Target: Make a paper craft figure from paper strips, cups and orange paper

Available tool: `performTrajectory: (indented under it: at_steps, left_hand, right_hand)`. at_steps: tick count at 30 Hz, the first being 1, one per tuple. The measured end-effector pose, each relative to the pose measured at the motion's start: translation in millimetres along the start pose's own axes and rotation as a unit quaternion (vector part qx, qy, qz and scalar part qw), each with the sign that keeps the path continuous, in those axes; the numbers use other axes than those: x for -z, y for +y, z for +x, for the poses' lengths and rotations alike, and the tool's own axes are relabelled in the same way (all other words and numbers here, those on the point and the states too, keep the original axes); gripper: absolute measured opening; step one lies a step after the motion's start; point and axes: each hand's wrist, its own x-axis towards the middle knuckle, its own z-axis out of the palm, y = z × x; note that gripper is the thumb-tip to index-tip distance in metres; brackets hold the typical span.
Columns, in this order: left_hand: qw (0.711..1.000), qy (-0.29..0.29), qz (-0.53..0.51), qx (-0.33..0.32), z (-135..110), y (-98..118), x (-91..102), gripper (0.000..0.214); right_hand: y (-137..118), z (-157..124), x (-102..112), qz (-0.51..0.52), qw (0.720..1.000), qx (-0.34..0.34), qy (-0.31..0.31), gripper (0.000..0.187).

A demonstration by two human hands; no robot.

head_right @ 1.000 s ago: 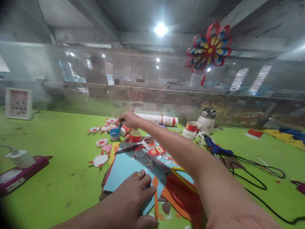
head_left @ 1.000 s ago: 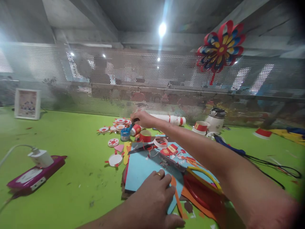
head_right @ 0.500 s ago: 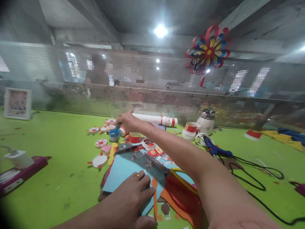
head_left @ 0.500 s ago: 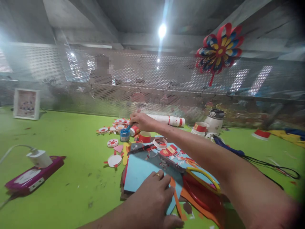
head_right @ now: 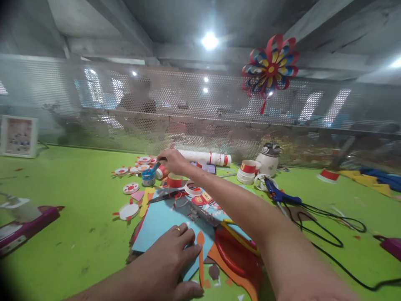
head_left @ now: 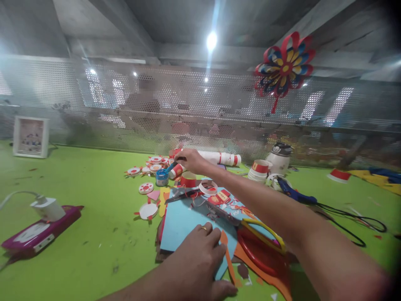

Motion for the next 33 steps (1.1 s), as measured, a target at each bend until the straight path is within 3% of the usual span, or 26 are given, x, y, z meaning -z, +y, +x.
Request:
performTrajectory:
  at_steps: [6,19,26,33]
  left_hand:
    - [1.000,-0.004,0.010,-0.006,-0.1,-1.3,-0.4,0.051]
    - [1.000,0.001,0.015,-0.011,-0.6,-5.9,-6.6,0.054]
    - [0.999,0.006,0.032,-0.025,0.3,-9.8,-10.5,0.057]
    - [0.999,0.008,0.028,-0.023,-0.1,-8.8,-10.1,0.055]
  right_hand:
    - [4.0,-0.3,-22.1,0.022,0.991,-0.119,0.049,0.019]
    - [10.6,-3.0,-5.1,0.035,0.971,-0.221,0.078,0.023]
    - [4.3,-1.6,-18.5,0.032,0.986,-0.151,0.067,0.017]
    - [9.5,-4.7,-7.6,0.028,0.998,-0.040,0.027,0.016]
